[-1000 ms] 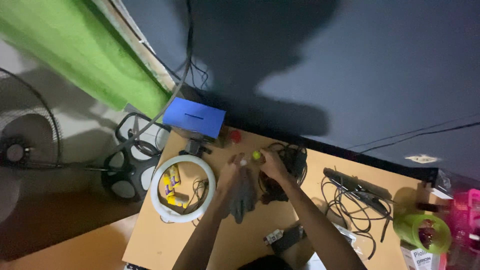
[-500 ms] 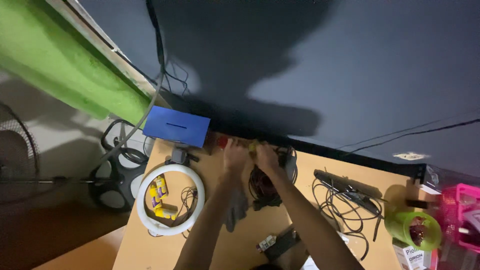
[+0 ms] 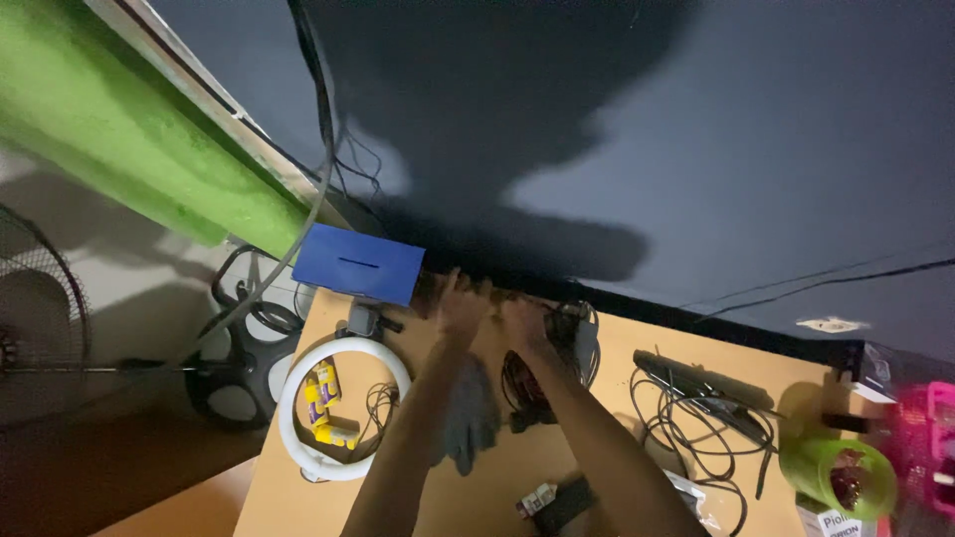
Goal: Organizing various electronic components, cables, and boxes on a desk.
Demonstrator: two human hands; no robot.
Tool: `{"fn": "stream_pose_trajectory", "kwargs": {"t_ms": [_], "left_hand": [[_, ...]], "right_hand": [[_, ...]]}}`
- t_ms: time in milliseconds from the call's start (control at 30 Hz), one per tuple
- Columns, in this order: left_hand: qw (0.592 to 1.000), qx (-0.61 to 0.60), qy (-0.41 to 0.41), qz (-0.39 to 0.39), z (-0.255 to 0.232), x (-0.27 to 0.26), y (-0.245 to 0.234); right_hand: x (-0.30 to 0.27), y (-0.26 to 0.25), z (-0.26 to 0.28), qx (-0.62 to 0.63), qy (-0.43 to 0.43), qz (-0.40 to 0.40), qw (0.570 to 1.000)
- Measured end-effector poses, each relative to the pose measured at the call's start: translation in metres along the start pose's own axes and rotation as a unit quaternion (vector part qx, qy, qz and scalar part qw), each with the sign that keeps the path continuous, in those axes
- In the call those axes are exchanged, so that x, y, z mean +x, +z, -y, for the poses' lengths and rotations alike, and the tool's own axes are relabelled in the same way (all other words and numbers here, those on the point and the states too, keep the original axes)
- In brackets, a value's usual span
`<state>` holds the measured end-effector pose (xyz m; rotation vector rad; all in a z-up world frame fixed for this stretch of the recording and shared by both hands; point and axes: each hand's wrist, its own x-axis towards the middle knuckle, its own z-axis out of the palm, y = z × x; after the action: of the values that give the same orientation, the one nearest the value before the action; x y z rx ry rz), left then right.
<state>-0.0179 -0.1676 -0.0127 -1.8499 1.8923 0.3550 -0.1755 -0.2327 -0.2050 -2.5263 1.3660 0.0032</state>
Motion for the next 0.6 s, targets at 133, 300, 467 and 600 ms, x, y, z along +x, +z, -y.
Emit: {"fn": "stream_pose_trajectory", "kwargs": {"t_ms": [133,300,467,600], "left_hand": [[0.943,0.167,-0.075,-0.277,-0.003,0.011,0.029],[0.957,-0.003,-0.034,-0.288,-0.003,0.005,0.027],[0.933,-0.025,-0.032,-0.358,-0.020,-0.010,0.054],[0.901,-0.045,-0.031,-0.431,-0.031,-0.034,0.074]], "right_hand": [[0.004,-0.009,0.014,0.055,0.003,-0.029,0.998],[-0.009,-0.052,0.027,-0.080,-0.121,-0.120,0.982],[-0.028,-0.093,0.046,0.090,-0.001,0.021,0.996],[-0.042,-0.052,0.020,0.187,-0.041,-0.112,0.975]]}}
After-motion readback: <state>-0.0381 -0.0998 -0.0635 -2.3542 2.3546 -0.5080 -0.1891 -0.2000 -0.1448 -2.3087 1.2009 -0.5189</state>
